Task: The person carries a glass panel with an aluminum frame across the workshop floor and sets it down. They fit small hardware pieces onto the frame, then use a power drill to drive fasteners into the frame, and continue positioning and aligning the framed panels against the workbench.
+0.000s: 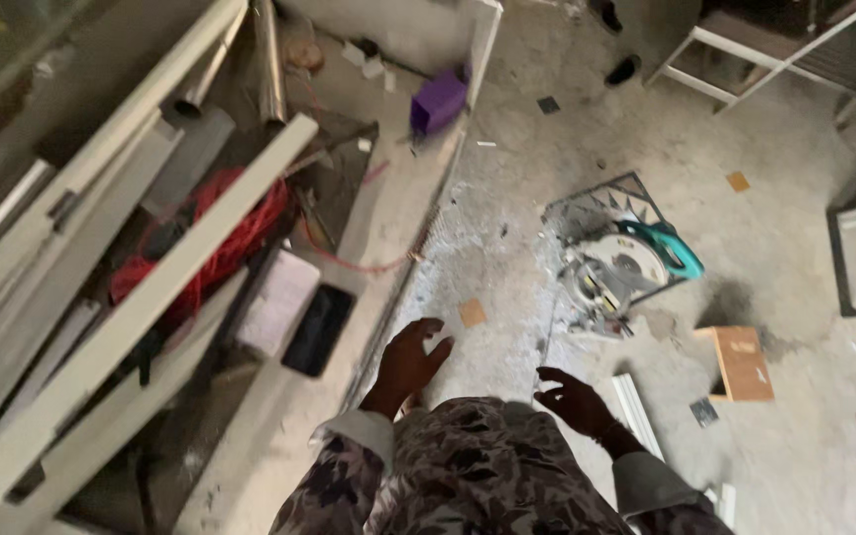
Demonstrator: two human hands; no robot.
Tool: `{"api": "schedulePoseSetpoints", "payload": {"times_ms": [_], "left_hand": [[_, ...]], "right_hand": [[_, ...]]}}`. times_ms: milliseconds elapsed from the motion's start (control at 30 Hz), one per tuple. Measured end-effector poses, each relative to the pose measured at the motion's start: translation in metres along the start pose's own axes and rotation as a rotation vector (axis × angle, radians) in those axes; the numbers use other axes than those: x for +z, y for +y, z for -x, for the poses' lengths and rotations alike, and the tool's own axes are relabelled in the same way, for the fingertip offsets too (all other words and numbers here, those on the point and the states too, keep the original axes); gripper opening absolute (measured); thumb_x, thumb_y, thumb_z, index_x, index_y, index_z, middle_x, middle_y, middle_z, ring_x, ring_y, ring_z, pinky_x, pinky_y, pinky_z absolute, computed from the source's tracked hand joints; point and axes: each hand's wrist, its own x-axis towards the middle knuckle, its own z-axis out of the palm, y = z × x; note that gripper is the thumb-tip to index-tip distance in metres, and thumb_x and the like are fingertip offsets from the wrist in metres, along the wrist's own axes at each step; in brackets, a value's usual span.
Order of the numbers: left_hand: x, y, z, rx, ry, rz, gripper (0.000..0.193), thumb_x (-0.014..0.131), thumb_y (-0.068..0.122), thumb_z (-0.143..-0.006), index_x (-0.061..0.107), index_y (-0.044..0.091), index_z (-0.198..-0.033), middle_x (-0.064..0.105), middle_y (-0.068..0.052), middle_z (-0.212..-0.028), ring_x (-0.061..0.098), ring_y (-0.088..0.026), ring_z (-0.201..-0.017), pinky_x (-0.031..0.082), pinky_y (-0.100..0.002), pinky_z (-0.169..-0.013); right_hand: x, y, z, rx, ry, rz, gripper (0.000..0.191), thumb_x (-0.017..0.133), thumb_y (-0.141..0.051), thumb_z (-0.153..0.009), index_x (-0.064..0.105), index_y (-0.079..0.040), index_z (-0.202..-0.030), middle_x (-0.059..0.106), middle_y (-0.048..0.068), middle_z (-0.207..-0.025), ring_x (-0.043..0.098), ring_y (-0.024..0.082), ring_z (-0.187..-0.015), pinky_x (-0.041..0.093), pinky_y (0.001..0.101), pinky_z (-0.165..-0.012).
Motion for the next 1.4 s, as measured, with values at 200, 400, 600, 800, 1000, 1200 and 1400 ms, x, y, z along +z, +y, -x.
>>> {"api": "schedulePoseSetpoints", "payload": {"times_ms": [200,400,600,800,1000,1200,1400], "left_hand": [[-0.031,-0.004,-0.202,0.165,0.216,-0.373,0.04,0.072,0.035,-0.088,0.071,0.01,-0.119,0.069,-0.013,-0.119,0.063,-0.035,-0.111,0.05,-0.048,-0.095],[-0.023,-0.019,-0.378,0.01,0.422,-0.613,0.055,0.075,0.034,-0.081,0.064,0.009,-0.129,0.064,-0.01,-0.128,0.058,-0.034,-0.118,0.047,-0.049,-0.095],[-0.016,-0.02,-0.462,-0.272,0.404,-0.601,0.056,0.076,0.032,-0.079,0.063,0.012,-0.129,0.062,-0.008,-0.118,0.056,-0.033,-0.114,0.045,-0.05,-0.094],[-0.019,-0.039,-0.46,-0.251,0.43,-0.63,0.013,0.066,0.024,-0.091,0.072,0.012,-0.094,0.065,-0.006,-0.104,0.06,-0.031,-0.103,0.049,-0.049,-0.088],[-0.023,-0.058,-0.454,-0.106,0.469,-0.72,0.009,0.062,0.017,-0.09,0.068,0.01,-0.092,0.064,-0.008,-0.095,0.063,-0.03,-0.096,0.051,-0.046,-0.087],[-0.043,-0.069,-0.438,-0.103,0.484,-0.449,0.009,0.061,0.012,-0.092,0.064,0.007,-0.098,0.067,-0.014,-0.097,0.067,-0.034,-0.092,0.054,-0.047,-0.082],[-0.061,-0.073,-0.429,-0.383,0.454,-0.122,0.018,0.061,0.02,-0.097,0.066,0.007,-0.108,0.072,-0.018,-0.096,0.07,-0.039,-0.088,0.055,-0.051,-0.077]], "right_hand": [[-0.107,-0.149,-0.181,-0.364,0.045,0.365,0.061,0.076,-0.036,-0.087,0.057,-0.018,-0.141,0.066,0.01,-0.134,0.068,0.024,-0.114,0.059,0.0385,-0.089],[-0.191,-0.306,-0.355,-0.929,0.217,0.624,0.059,0.073,-0.02,-0.09,0.055,-0.01,-0.144,0.056,0.015,-0.15,0.051,0.035,-0.138,0.045,0.0463,-0.113],[-0.208,-0.399,-0.485,-1.126,0.028,0.813,0.075,0.071,-0.008,-0.072,0.049,0.0,-0.144,0.047,0.025,-0.151,0.04,0.045,-0.141,0.041,0.0526,-0.114],[-0.186,-0.414,-0.528,-1.191,-0.049,0.999,0.051,0.063,-0.008,-0.084,0.061,-0.012,-0.136,0.06,0.013,-0.12,0.055,0.037,-0.122,0.046,0.0536,-0.104],[-0.184,-0.434,-0.517,-1.208,-0.054,0.919,0.045,0.061,-0.003,-0.081,0.064,-0.01,-0.126,0.059,0.018,-0.117,0.055,0.039,-0.114,0.047,0.048,-0.098],[-0.195,-0.44,-0.486,-1.154,0.011,0.753,0.065,0.073,0.0,-0.068,0.058,-0.002,-0.131,0.056,0.024,-0.123,0.053,0.045,-0.119,0.044,0.0514,-0.104],[-0.197,-0.426,-0.483,-0.751,-0.177,0.163,0.072,0.076,0.0,-0.076,0.048,-0.004,-0.143,0.056,0.02,-0.135,0.06,0.035,-0.125,0.054,0.0394,-0.102]]}}
